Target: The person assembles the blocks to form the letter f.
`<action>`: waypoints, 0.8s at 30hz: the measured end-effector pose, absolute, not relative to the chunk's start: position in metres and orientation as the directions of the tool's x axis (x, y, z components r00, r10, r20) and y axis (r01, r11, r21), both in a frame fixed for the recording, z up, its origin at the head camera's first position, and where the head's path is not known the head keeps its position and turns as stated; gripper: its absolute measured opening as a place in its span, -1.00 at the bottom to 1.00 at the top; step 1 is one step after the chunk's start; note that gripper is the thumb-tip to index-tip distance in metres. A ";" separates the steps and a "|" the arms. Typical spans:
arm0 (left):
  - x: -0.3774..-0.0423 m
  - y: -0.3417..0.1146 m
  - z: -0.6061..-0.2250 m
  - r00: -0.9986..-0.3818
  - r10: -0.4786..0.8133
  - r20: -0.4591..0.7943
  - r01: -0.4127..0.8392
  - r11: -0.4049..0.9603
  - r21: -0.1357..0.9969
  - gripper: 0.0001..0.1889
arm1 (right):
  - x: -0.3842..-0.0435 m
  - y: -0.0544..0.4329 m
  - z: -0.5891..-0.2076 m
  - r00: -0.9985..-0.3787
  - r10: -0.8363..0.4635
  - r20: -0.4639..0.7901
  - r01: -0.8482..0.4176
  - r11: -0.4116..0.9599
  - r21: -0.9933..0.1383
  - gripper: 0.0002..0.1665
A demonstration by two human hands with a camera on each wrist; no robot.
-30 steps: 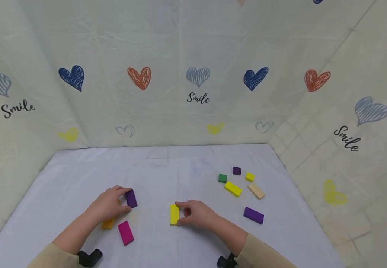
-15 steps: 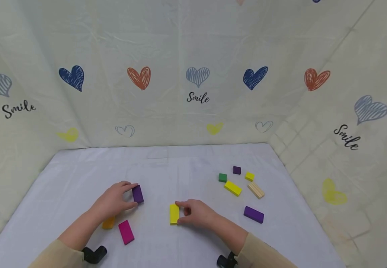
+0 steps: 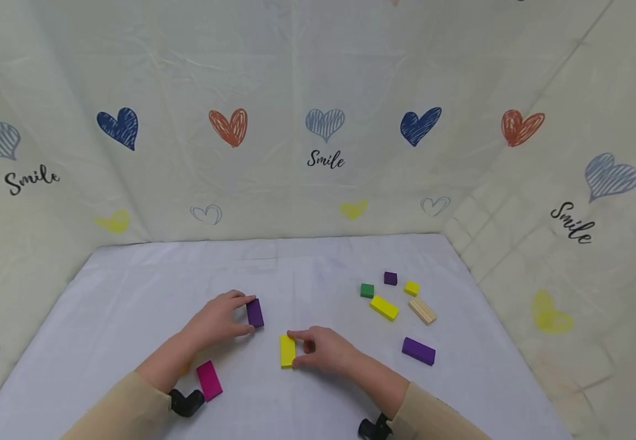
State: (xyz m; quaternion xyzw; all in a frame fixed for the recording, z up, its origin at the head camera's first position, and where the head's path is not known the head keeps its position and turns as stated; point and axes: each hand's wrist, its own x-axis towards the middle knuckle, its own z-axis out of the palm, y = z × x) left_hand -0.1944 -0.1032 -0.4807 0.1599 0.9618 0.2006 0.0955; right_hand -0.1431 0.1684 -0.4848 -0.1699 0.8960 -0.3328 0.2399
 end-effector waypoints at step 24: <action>-0.211 -0.062 -0.495 -0.831 0.506 -0.231 0.331 0.783 0.526 -0.31 | -0.145 0.172 -0.491 -0.827 -0.484 -0.285 -0.200 0.728 -0.656 -0.34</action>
